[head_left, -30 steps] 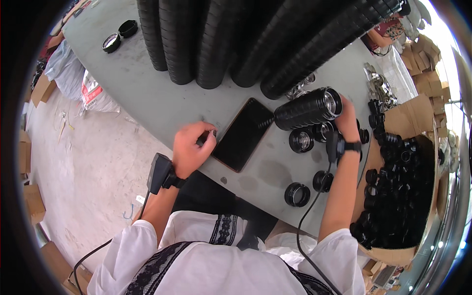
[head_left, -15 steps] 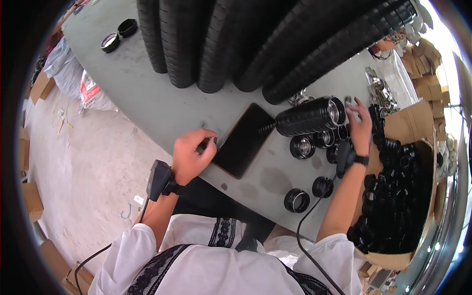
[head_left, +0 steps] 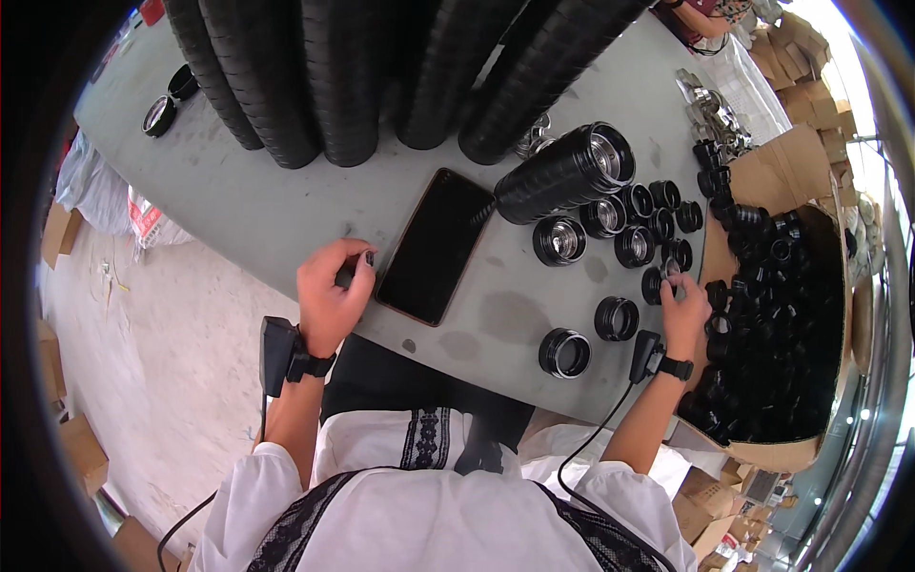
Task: Assembling metal and plastic components into cylindrical housings at a workstation.
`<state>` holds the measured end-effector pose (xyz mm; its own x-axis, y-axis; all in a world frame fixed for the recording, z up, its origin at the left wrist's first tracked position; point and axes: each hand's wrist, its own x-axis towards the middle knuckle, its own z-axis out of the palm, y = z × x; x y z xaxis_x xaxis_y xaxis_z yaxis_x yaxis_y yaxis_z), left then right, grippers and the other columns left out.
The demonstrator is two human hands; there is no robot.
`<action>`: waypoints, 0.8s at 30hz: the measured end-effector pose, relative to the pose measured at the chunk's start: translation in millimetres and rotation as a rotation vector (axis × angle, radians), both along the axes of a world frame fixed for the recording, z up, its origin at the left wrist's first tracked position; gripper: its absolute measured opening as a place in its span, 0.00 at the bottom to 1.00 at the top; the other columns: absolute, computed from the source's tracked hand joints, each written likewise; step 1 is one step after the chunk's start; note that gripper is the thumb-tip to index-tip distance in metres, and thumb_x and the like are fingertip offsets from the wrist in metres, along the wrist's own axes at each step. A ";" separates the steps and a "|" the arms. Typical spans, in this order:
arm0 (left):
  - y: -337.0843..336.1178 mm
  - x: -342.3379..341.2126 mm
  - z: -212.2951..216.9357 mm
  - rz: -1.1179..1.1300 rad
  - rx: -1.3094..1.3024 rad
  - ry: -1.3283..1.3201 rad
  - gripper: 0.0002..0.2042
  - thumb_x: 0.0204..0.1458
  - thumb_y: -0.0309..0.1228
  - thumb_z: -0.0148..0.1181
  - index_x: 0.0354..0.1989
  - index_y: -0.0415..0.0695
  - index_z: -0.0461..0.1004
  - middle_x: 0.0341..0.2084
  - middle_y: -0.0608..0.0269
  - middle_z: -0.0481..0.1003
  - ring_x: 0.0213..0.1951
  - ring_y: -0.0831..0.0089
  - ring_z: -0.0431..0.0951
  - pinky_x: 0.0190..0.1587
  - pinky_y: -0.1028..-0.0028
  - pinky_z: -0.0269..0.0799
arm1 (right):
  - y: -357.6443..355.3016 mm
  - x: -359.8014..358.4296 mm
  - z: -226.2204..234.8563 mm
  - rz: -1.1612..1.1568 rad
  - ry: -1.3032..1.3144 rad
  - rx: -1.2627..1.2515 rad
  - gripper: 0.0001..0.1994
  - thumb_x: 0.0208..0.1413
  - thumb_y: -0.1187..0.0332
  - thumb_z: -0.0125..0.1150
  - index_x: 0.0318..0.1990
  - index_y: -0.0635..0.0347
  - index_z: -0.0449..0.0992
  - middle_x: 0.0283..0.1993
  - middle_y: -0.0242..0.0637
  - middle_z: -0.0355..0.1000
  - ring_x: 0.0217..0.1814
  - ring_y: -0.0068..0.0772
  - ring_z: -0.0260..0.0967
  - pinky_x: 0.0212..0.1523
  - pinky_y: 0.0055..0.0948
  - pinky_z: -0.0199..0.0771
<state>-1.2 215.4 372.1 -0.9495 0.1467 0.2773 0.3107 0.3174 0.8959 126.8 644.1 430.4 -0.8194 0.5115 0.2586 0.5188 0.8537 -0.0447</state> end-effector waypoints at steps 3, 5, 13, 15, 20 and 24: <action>0.5 0.4 0.9 0.000 -0.012 -0.009 0.05 0.44 0.19 0.54 0.30 0.37 0.74 0.22 0.57 0.75 0.23 0.71 0.74 0.29 0.77 0.68 | -3.2 15.3 -8.5 -0.177 -0.066 -0.130 0.14 0.43 0.65 0.60 0.40 0.53 0.77 0.34 0.41 0.74 0.43 0.45 0.69 0.49 0.40 0.60; -0.4 0.1 1.0 0.021 -0.032 -0.019 0.05 0.45 0.19 0.54 0.31 0.37 0.74 0.22 0.57 0.75 0.22 0.71 0.73 0.29 0.77 0.68 | -11.4 16.9 -19.9 -0.203 -0.103 -0.085 0.15 0.43 0.64 0.60 0.41 0.53 0.76 0.35 0.41 0.74 0.43 0.45 0.69 0.49 0.40 0.60; 2.1 -1.4 1.3 0.019 -0.067 -0.025 0.05 0.45 0.19 0.53 0.31 0.36 0.74 0.21 0.58 0.75 0.22 0.74 0.72 0.29 0.79 0.67 | -20.6 16.4 -11.3 -0.130 -0.044 -0.136 0.17 0.45 0.61 0.62 0.45 0.53 0.75 0.39 0.37 0.74 0.47 0.41 0.67 0.50 0.41 0.59; 2.9 -1.1 1.4 0.021 -0.068 -0.040 0.05 0.45 0.19 0.53 0.31 0.36 0.74 0.21 0.58 0.75 0.22 0.74 0.72 0.28 0.79 0.67 | -16.1 18.9 -16.6 -0.124 -0.087 -0.083 0.18 0.45 0.61 0.62 0.45 0.53 0.75 0.39 0.37 0.73 0.48 0.40 0.67 0.50 0.42 0.59; 0.8 -1.7 5.0 0.045 -0.091 -0.012 0.05 0.45 0.19 0.54 0.31 0.37 0.74 0.21 0.58 0.75 0.22 0.74 0.72 0.28 0.79 0.66 | -17.7 17.7 -17.6 -0.104 -0.129 0.015 0.18 0.45 0.61 0.63 0.44 0.57 0.75 0.40 0.38 0.71 0.47 0.42 0.68 0.48 0.41 0.62; 1.7 -2.3 1.7 0.040 -0.085 0.025 0.05 0.45 0.19 0.54 0.31 0.37 0.74 0.21 0.58 0.75 0.22 0.74 0.72 0.28 0.78 0.67 | 3.7 16.9 -13.5 -0.025 -0.036 -0.323 0.17 0.45 0.64 0.64 0.42 0.63 0.75 0.40 0.42 0.71 0.44 0.47 0.69 0.45 0.36 0.67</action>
<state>-3.5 217.0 373.8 -0.9481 0.1330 0.2888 0.3180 0.4048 0.8573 143.7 647.8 417.0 -0.8112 0.5825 0.0504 0.5457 0.7852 -0.2926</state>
